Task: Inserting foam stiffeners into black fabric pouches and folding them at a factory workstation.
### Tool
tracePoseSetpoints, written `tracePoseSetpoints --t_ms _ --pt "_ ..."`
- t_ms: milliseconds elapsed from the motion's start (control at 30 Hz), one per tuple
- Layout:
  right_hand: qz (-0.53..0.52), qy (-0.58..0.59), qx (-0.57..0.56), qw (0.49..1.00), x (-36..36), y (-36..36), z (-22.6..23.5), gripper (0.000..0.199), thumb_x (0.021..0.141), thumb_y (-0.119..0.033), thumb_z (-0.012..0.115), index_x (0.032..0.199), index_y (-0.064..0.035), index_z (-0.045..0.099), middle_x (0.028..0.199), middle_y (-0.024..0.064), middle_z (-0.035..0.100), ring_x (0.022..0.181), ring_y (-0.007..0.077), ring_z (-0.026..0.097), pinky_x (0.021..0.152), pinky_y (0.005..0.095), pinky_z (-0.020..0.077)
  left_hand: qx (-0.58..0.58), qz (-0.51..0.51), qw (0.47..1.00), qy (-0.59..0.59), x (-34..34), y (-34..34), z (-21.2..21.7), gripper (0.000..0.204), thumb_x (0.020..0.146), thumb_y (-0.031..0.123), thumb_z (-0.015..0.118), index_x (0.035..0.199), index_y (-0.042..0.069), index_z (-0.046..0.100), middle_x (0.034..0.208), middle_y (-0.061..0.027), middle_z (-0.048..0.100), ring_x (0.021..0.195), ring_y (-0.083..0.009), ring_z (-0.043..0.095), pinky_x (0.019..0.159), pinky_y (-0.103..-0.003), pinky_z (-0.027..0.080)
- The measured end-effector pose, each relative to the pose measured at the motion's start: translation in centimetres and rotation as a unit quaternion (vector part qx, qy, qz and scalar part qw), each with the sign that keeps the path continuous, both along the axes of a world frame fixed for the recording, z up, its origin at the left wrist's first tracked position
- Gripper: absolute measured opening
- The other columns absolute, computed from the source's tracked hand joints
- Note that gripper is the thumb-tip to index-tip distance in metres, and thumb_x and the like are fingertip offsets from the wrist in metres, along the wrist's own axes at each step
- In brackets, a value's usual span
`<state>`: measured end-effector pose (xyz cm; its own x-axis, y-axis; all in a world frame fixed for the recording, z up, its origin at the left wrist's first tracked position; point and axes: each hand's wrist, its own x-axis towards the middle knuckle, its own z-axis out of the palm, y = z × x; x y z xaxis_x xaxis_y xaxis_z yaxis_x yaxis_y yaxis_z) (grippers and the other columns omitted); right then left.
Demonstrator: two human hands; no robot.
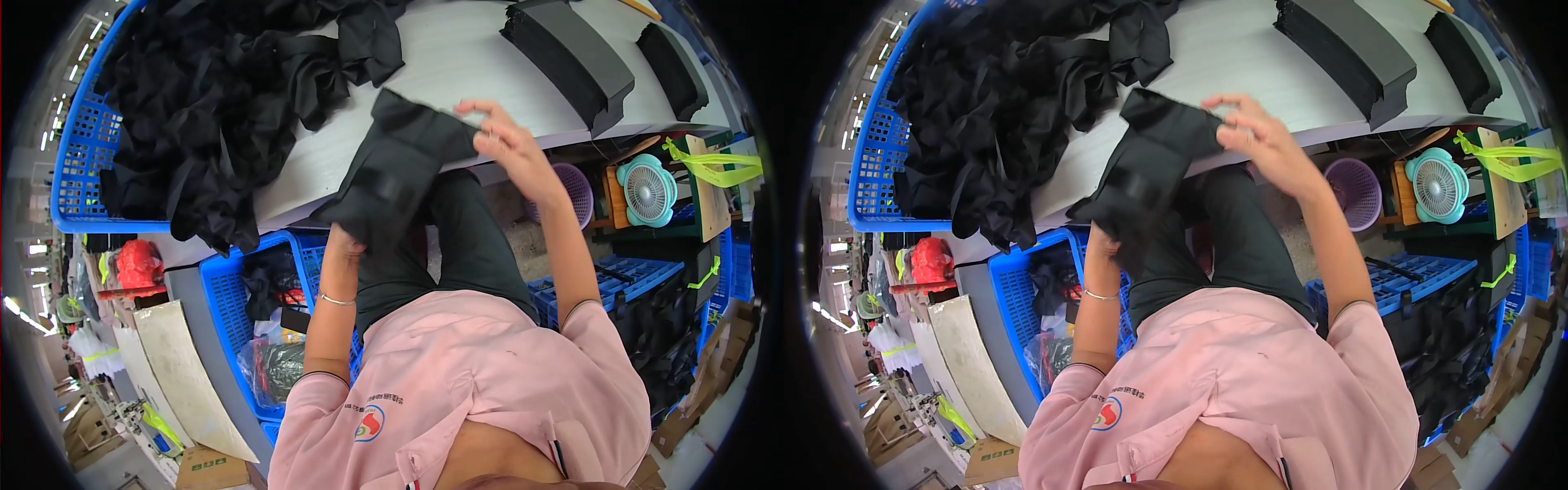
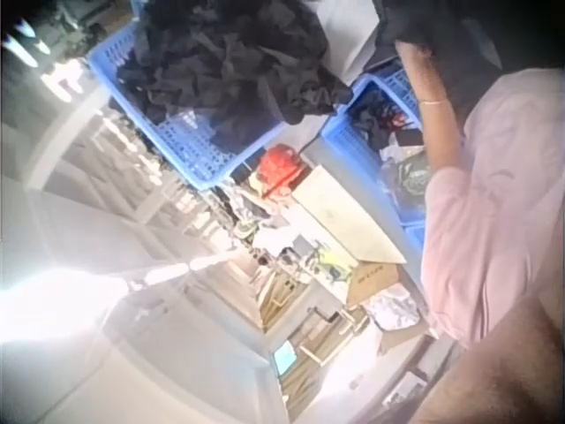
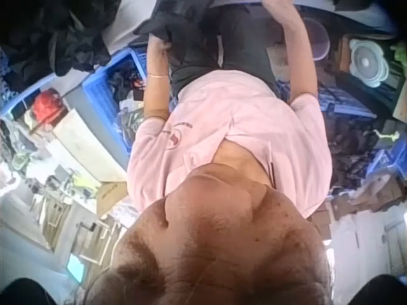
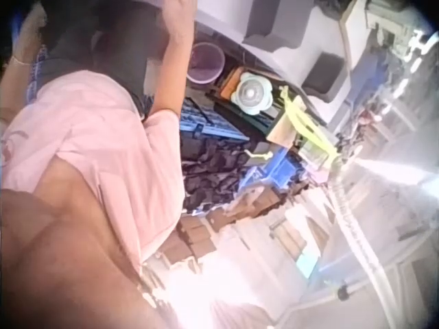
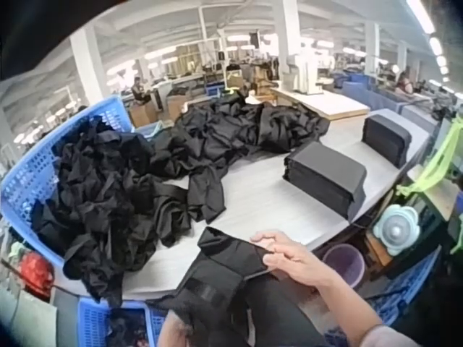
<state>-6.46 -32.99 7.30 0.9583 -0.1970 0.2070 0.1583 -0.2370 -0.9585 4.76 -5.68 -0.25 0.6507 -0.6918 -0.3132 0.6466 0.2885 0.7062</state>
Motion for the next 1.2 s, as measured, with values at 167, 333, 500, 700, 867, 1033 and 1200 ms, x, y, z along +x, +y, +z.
tracePoseSetpoints --t_ms 167,333,500,700,867,1033,1200 --pt "-0.111 -0.084 -0.064 0.988 5.8 -4.9 -3.1 0.028 0.098 -0.027 0.061 0.109 -0.0013 0.065 0.137 0.0091 0.052 0.117 0.0196 0.052 0.100 0.0325 0.0405 0.159 -0.064 0.978 -0.119 0.1 -4.3 -3.2 0.039 0.101 0.024 0.056 0.133 0.002 0.052 0.123 -0.0078 0.062 0.107 -0.0162 0.063 0.099 -0.030 0.048" --pt "-0.338 -0.104 -0.174 0.919 1.9 -2.8 -4.5 0.021 0.095 -0.015 0.065 0.109 0.0002 0.066 0.111 0.0125 0.065 0.100 0.0199 0.060 0.091 0.0323 0.0466 0.134 0.120 0.970 -0.165 -2.6 -3.6 -0.2 0.017 0.098 0.008 0.061 0.108 -0.006 0.064 0.103 -0.0111 0.070 0.088 -0.0144 0.068 0.078 -0.029 0.058" --pt "-0.303 -0.057 0.027 0.951 -2.0 4.2 -7.7 0.016 0.088 -0.010 0.073 0.099 0.0003 0.067 0.085 0.0069 0.066 0.080 0.0122 0.060 0.075 0.0270 0.0482 0.176 0.233 0.901 -0.320 0.9 -5.0 1.4 0.022 0.099 0.012 0.062 0.115 -0.002 0.066 0.102 -0.0053 0.067 0.084 -0.0101 0.061 0.078 -0.025 0.051" --pt "-0.269 -0.034 -0.173 0.947 1.8 5.6 -9.1 0.023 0.079 -0.013 0.078 0.096 -0.0036 0.065 0.087 0.0087 0.064 0.080 0.0255 0.063 0.074 0.0343 0.0481 0.112 -0.146 0.959 -0.214 6.1 -7.5 1.1 0.033 0.101 0.027 0.057 0.122 0.003 0.067 0.106 -0.0018 0.067 0.094 -0.0093 0.057 0.084 -0.024 0.045" --pt "-0.290 0.013 -0.271 0.918 2.4 5.0 -10.6 0.016 0.075 -0.001 0.069 0.086 -0.0037 0.057 0.082 0.0094 0.060 0.080 0.0317 0.060 0.072 0.0408 0.0447 0.140 -0.279 0.911 -0.268 6.1 -8.9 1.3 0.027 0.095 0.025 0.068 0.113 0.004 0.069 0.093 0.0021 0.065 0.080 -0.0061 0.057 0.072 -0.020 0.045" --pt "-0.287 -0.005 -0.284 0.915 2.3 5.1 -10.3 0.018 0.076 0.001 0.067 0.088 -0.0041 0.054 0.078 0.0106 0.058 0.078 0.0318 0.060 0.071 0.0423 0.0426 0.126 -0.331 0.910 -0.216 6.1 -9.9 1.8 0.017 0.083 0.009 0.080 0.094 0.005 0.068 0.080 0.0054 0.060 0.075 -0.0026 0.054 0.071 -0.018 0.044" --pt "-0.296 0.027 -0.226 0.928 2.5 4.8 -9.7 0.018 0.080 -0.002 0.067 0.093 -0.0040 0.055 0.071 0.0110 0.059 0.072 0.0345 0.061 0.069 0.0443 0.0439 0.090 -0.351 0.900 -0.242 6.0 -10.2 2.2 0.017 0.082 0.006 0.080 0.084 0.007 0.063 0.076 0.0072 0.057 0.072 -0.0017 0.052 0.068 -0.018 0.043"
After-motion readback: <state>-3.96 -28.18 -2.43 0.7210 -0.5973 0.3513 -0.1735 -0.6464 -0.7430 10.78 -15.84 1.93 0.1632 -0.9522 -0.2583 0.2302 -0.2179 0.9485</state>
